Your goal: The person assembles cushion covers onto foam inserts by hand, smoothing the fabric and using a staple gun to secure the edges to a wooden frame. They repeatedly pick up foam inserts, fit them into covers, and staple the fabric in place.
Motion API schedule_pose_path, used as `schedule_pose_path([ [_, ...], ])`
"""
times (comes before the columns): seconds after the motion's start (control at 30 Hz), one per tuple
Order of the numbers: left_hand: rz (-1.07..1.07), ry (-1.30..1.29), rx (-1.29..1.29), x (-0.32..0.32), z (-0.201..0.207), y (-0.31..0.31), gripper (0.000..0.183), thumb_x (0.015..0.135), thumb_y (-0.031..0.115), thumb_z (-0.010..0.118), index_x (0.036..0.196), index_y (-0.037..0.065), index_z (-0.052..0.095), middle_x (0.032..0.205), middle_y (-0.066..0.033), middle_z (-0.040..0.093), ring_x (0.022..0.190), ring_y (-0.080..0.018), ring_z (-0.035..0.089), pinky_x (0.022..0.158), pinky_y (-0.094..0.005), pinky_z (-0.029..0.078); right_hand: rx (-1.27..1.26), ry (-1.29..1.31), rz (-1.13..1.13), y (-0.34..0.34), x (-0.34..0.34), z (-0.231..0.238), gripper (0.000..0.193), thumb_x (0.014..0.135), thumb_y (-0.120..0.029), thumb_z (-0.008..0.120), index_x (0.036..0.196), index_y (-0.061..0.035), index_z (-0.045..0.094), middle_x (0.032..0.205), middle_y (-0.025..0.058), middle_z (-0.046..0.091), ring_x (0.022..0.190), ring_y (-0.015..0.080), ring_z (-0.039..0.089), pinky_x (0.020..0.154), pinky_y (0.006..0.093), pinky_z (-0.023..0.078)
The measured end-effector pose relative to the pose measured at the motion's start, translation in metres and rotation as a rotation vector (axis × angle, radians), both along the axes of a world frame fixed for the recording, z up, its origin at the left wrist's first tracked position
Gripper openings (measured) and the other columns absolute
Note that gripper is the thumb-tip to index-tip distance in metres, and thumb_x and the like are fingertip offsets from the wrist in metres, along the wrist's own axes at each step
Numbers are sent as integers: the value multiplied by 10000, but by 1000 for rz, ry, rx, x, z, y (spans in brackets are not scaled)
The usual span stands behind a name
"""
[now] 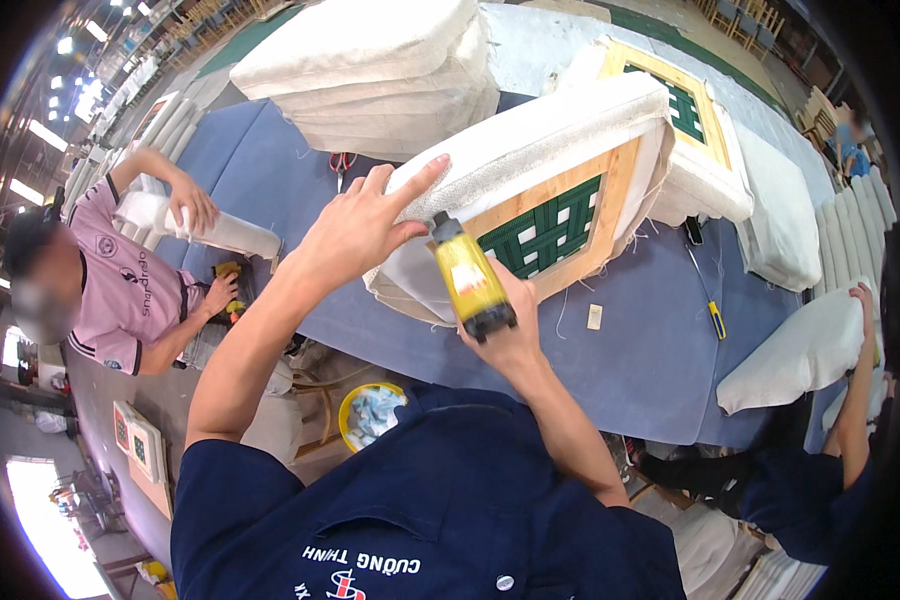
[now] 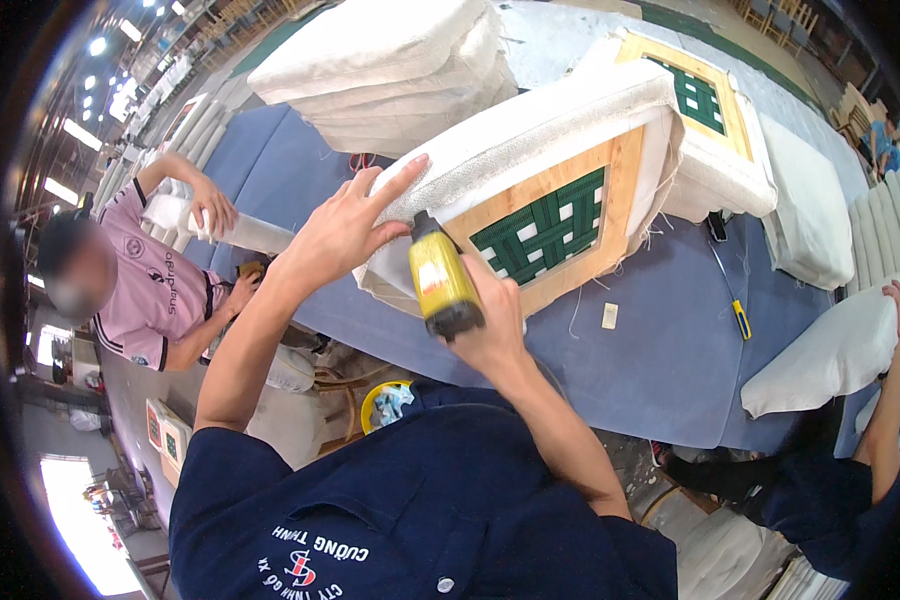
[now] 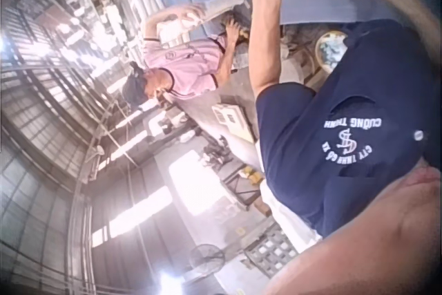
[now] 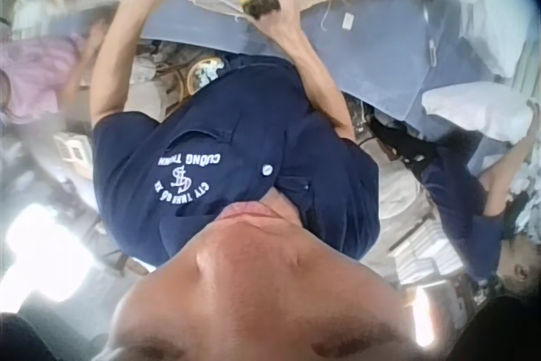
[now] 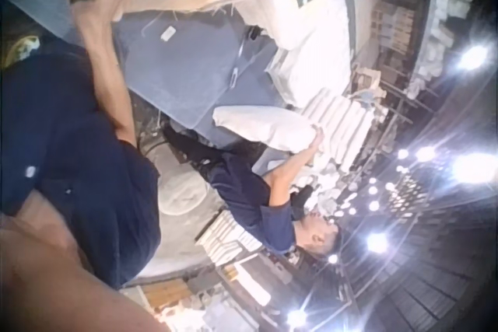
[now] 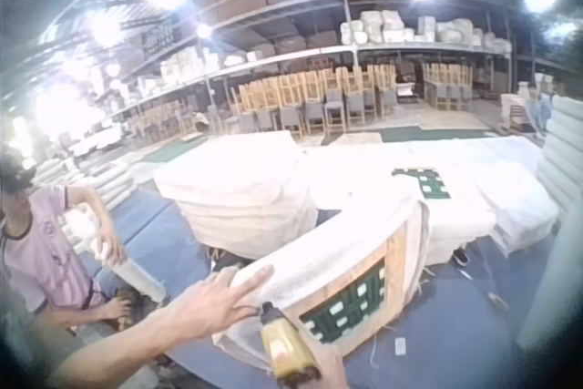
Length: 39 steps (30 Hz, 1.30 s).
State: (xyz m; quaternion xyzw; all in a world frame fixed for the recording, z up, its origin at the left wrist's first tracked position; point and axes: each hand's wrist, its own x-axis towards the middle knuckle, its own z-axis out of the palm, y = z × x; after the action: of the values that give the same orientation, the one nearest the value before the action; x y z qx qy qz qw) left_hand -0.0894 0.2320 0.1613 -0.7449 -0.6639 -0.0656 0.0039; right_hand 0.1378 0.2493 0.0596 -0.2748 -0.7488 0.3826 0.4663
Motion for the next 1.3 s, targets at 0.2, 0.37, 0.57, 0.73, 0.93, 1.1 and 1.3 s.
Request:
schedule_pose_path([
  [0.2, -6, -27, 15, -2, -4, 0, 1045, 895, 207, 857, 1743, 354, 264, 1280, -198, 587, 1126, -413, 651, 977, -512, 549, -35, 67, 10, -1, -4, -7, 362, 781, -75, 836, 1106, 12, 702, 825, 207, 733, 755, 406, 742, 680, 411, 586],
  [0.37, 9, -30, 18, -2, -6, 0, 1124, 841, 125, 874, 1752, 315, 244, 1289, -194, 581, 1144, -418, 645, 999, -507, 543, -99, -3, 41, 5, -11, -9, 372, 700, -91, 880, 972, -22, 637, 830, 214, 720, 800, 463, 722, 670, 469, 572],
  [0.57, 8, -33, 3, 2, -2, 1, 1180, 802, 51, 858, 1759, 297, 214, 1304, -206, 581, 1173, -429, 637, 1022, -515, 542, -78, -48, 60, 1, -14, -12, 379, 712, -90, 881, 1011, -21, 658, 847, 224, 732, 806, 462, 728, 666, 465, 572],
  [0.73, 15, -7, -23, 6, 3, -3, 1283, 728, -1, 872, 1765, 281, 171, 1326, -207, 582, 1209, -436, 630, 1047, -511, 538, -91, -44, 116, -4, -14, -2, 402, 711, -64, 858, 1065, -2, 678, 851, 231, 726, 820, 456, 727, 690, 442, 582],
  [0.93, -11, -82, -17, 2, -1, -10, 1266, 753, 69, 896, 1769, 238, 161, 1398, -212, 576, 1250, -442, 615, 1068, -501, 521, -105, -22, 149, -8, 17, -25, 413, 727, -94, 904, 1074, -13, 695, 878, 240, 745, 847, 451, 743, 697, 442, 576],
  [1.1, -61, -200, 112, -4, -6, -21, 1122, 862, 390, 858, 1752, 130, 227, 1430, -227, 605, 1288, -435, 609, 1098, -502, 480, -356, -335, -36, -7, 108, -104, 471, 858, -239, 911, 1235, -12, 742, 1030, 178, 813, 963, 330, 794, 868, 424, 590],
  [1.3, -118, -402, 260, 38, -13, -47, 1074, 786, 452, 870, 1675, 61, 411, 1452, -221, 636, 1299, -387, 615, 1075, -474, 456, -450, -752, -620, -11, 258, -234, 627, 901, -285, 828, 1434, -18, 635, 1214, 264, 764, 1175, 469, 720, 1011, 525, 563],
])
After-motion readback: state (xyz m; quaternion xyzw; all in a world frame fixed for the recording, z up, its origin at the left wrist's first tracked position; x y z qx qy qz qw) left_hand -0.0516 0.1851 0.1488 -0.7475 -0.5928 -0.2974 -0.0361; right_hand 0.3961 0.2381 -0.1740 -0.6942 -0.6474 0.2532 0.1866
